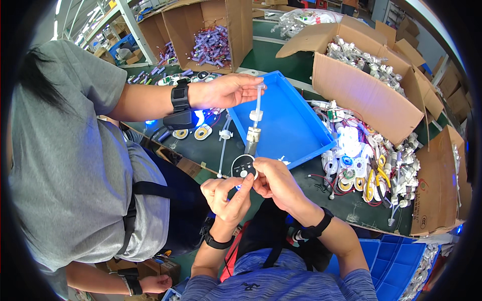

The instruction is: Assembling electronic components, including small motors and LED light circuits, using wire cutters and a glue applicator.

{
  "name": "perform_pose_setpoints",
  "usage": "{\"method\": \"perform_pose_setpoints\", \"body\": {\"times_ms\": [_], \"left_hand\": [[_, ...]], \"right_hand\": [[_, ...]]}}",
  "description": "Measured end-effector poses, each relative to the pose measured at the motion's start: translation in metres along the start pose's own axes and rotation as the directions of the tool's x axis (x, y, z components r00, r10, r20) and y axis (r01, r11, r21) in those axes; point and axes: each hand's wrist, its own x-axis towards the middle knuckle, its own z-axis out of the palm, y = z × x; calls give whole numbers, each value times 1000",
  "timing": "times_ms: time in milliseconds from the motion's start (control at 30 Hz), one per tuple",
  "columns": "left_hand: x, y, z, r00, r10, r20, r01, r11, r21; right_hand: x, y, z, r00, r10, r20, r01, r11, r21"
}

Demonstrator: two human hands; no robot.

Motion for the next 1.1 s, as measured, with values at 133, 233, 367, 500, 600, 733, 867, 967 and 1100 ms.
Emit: {"method": "perform_pose_setpoints", "body": {"times_ms": [133, 233, 367, 500, 600, 733, 867, 967, 1100], "left_hand": [[2, 2, 0, 1000, -14, -5, 14, 1000, -4], [1, 2, 0, 1000, -26, -10, 26, 1000, -4], [2, 2, 1, 999, -30, -20, 30, 999, -17], [1, 0, 1, 1000, -26, -16, 25, 1000, -18], [1, 0, 1, 1000, -28, -14, 27, 999, -21], [1, -1, 2, 1000, -28, -10, 28, 999, -29], [0, -2, 4, 1000, -22, -11, 21, 999, -32], [0, -2, 4, 1000, -23, -13, 22, 999, -37], [-1, -3, 5, 999, -35, -5, 35, 998, -45]], "right_hand": [[-1, -1, 1, 1000, -6, 0, 6, 1000, -2], [-1, -1, 2, 1000, 0, -3, 0, 1000, -4], [0, 0, 1, 1000, -2, -4, 2, 1000, -7], [1, 1, 1, 1000, -4, 3, 4, 1000, -5], [1, 0, 1, 1000, 3, -8, -3, 1000, -12], [1, 0, 1, 1000, 0, 2, 0, 1000, -30], [3, 2, -1, 1000, 6, -4, -6, 999, -47], [3, 2, -1, 1000, 10, -5, -10, 999, -35], [4, 4, -3, 1000, 14, 0, -14, 1000, -21]]}}
